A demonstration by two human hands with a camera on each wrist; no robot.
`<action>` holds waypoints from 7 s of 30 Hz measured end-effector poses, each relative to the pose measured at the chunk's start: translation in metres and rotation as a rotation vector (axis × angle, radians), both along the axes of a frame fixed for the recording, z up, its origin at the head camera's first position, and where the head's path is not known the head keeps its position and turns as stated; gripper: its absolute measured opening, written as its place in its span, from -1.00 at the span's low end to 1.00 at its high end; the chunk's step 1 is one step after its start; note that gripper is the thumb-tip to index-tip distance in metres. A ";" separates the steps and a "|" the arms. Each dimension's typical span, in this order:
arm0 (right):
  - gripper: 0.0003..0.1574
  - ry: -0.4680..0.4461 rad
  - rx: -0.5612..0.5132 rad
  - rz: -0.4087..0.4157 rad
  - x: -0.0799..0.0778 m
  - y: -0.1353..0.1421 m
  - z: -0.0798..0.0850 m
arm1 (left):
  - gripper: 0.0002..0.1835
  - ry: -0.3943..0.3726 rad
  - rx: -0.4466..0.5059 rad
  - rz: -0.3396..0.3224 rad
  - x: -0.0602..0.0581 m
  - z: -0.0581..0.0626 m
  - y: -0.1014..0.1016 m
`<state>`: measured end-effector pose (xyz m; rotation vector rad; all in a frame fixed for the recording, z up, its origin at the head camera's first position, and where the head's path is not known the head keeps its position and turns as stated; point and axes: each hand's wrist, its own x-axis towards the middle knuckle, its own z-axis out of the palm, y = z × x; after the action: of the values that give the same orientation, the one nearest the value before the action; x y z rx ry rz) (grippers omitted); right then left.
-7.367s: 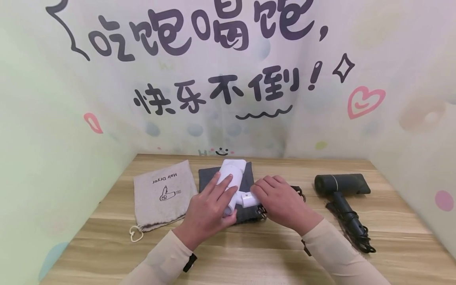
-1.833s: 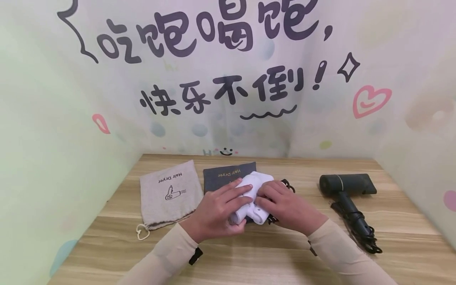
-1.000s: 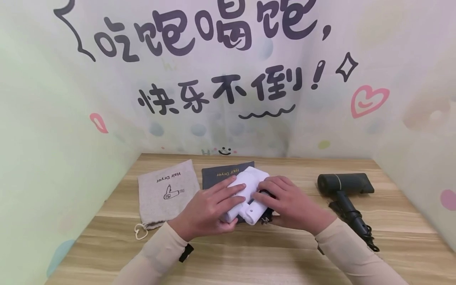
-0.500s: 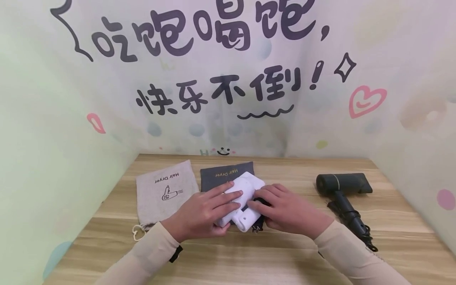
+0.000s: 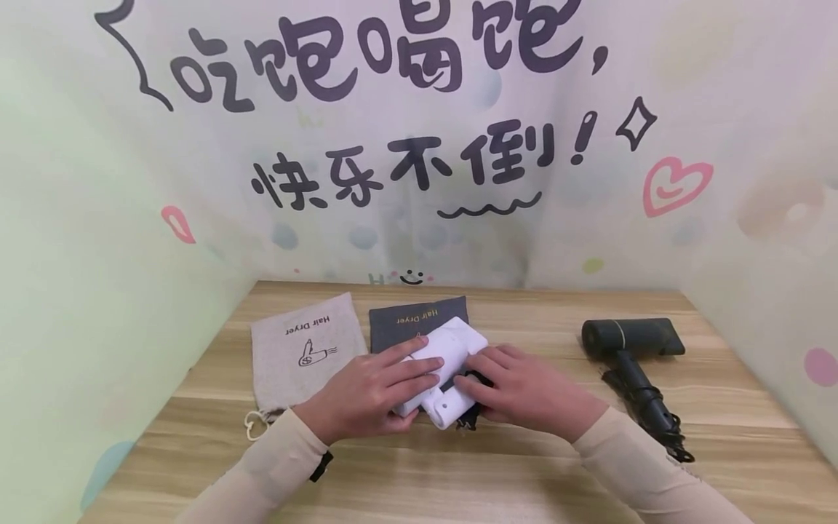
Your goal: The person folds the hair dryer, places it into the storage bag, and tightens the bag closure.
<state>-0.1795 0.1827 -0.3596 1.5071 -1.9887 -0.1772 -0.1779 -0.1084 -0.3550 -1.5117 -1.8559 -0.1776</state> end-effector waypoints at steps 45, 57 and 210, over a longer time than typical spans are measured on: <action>-0.31 -0.104 -0.046 -0.060 0.006 -0.003 -0.002 | -0.61 -0.009 0.024 0.029 -0.009 -0.009 0.001; -0.33 -0.160 -0.103 -0.066 0.008 -0.005 -0.007 | -0.65 -0.033 0.029 0.045 -0.009 -0.011 0.002; -0.41 -0.268 -0.084 -0.341 0.017 0.012 -0.034 | -0.43 -0.946 0.068 0.392 -0.050 -0.031 0.011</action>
<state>-0.1623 0.1943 -0.3938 1.1796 -2.4278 -0.0315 -0.2282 -0.0974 -0.3862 -1.0330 -2.7878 -0.8716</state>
